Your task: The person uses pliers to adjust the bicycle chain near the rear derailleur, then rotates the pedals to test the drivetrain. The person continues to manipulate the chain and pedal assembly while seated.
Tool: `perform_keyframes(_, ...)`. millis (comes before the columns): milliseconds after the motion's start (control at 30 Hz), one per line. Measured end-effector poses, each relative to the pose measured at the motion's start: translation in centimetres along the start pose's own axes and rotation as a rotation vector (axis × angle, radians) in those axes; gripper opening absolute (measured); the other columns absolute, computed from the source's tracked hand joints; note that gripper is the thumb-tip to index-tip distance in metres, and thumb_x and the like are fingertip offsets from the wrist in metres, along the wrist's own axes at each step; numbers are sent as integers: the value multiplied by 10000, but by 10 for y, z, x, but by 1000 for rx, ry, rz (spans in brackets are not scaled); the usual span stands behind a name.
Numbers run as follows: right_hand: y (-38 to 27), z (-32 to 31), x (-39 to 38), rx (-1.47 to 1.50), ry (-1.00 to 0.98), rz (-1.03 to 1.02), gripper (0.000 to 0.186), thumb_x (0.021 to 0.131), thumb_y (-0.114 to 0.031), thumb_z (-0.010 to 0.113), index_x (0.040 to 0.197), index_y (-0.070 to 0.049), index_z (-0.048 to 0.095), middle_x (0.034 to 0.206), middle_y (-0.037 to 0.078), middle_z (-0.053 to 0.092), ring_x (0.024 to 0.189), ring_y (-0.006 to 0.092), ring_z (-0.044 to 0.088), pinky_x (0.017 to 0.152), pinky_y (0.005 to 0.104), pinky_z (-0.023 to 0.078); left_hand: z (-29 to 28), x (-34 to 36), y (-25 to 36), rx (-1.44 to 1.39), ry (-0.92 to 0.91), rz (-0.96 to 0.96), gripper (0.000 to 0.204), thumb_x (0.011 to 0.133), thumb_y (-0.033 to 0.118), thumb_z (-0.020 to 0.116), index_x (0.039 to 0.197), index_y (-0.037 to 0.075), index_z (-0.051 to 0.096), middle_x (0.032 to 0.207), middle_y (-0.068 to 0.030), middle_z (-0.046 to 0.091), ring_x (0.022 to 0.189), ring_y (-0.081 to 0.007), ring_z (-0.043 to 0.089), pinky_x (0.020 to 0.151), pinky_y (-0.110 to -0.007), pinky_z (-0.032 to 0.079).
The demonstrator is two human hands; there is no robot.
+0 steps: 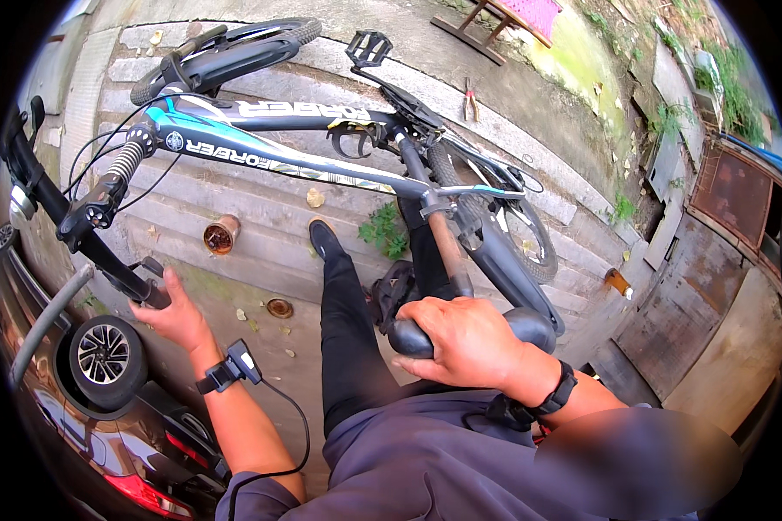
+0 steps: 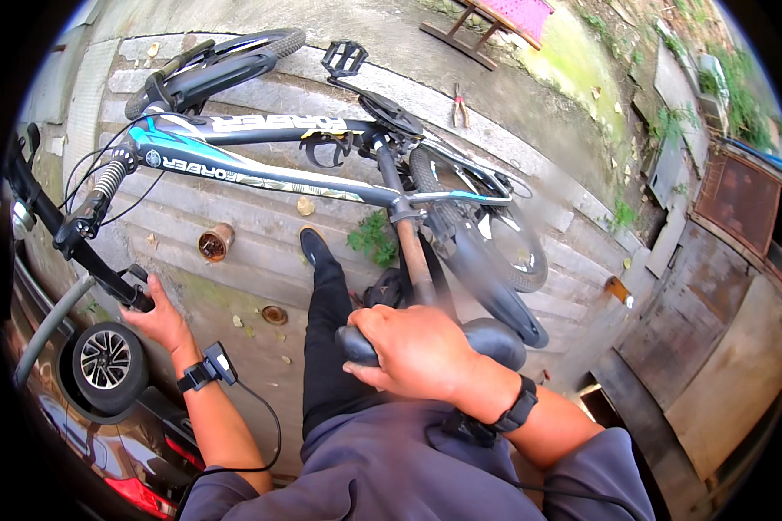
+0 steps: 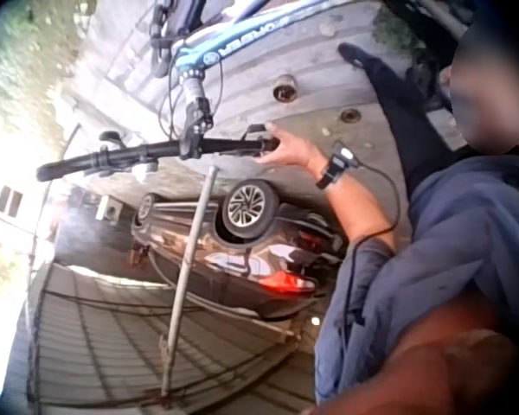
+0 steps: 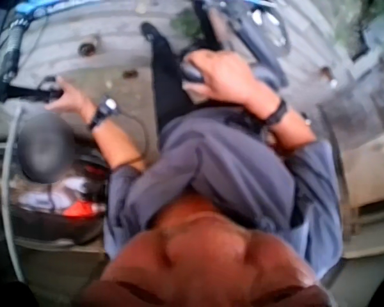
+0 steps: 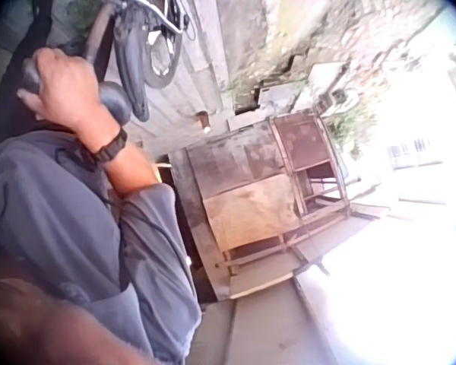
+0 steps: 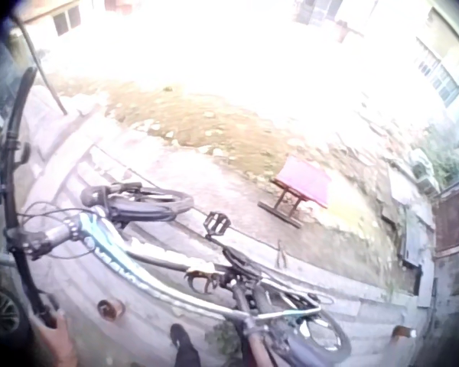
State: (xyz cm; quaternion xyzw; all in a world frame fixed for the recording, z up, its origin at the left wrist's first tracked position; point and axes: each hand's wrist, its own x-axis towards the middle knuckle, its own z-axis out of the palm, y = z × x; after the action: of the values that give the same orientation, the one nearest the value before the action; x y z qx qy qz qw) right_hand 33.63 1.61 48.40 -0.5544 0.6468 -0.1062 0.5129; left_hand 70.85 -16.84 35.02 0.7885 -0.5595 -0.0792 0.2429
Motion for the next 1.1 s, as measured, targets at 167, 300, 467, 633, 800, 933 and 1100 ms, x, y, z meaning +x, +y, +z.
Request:
perform_keyframes(167,8,-1,-5,-7,45,-19,507,812,-421,803,1152,-100,608,874,96,686,773,335,692,686,446,542,-4,-2,3,-49,-14,42,898,851,383,858,1449,-82,375,1248,-217,588,1067,-307,628,913,-423,528)
perform_keyframes(300,16,0,-11,-13,103,-60,522,816,-411,799,1181,-93,603,891,92,683,794,321,692,697,433,542,-7,-5,8,39,5,35,873,847,395,855,1418,-102,419,1248,-227,597,1078,-330,634,919,-429,527)
perform_keyframes(467,18,-1,-13,3,44,-88,531,829,-396,789,1202,-71,595,894,86,668,813,306,685,716,418,539,-5,-3,4,4,-3,48,881,859,394,841,1422,-129,408,1328,-275,574,1175,-357,608,1009,-446,487)
perform_keyframes(633,21,0,-15,24,113,-135,532,843,-383,778,1209,-61,565,855,89,644,813,311,679,714,423,528,-11,-9,9,25,-72,42,892,887,393,815,1460,-127,372,1351,-296,562,1227,-365,585,1056,-448,463)
perform_keyframes(800,21,2,-18,9,115,-140,544,842,-380,783,1230,-74,555,870,85,644,826,310,677,732,420,522,-30,-10,14,-41,-153,-33,859,925,397,771,1483,-107,356,1364,-298,552,1262,-370,574,1082,-454,442)
perform_keyframes(933,22,3,-30,1,224,-140,595,818,-406,805,1253,-81,562,915,83,640,877,304,668,784,419,515,-60,-18,22,164,-65,138,830,942,394,750,1499,-80,356,1381,-287,537,1294,-355,551,1093,-461,430)
perform_keyframes(1100,22,9,-54,20,403,-78,636,734,-346,870,1238,-74,592,1011,100,637,982,320,645,892,431,502,-81,-57,74,-13,-371,398,580,1015,213,628,1487,-34,400,1377,-227,530,1265,-357,531,1086,-462,409)
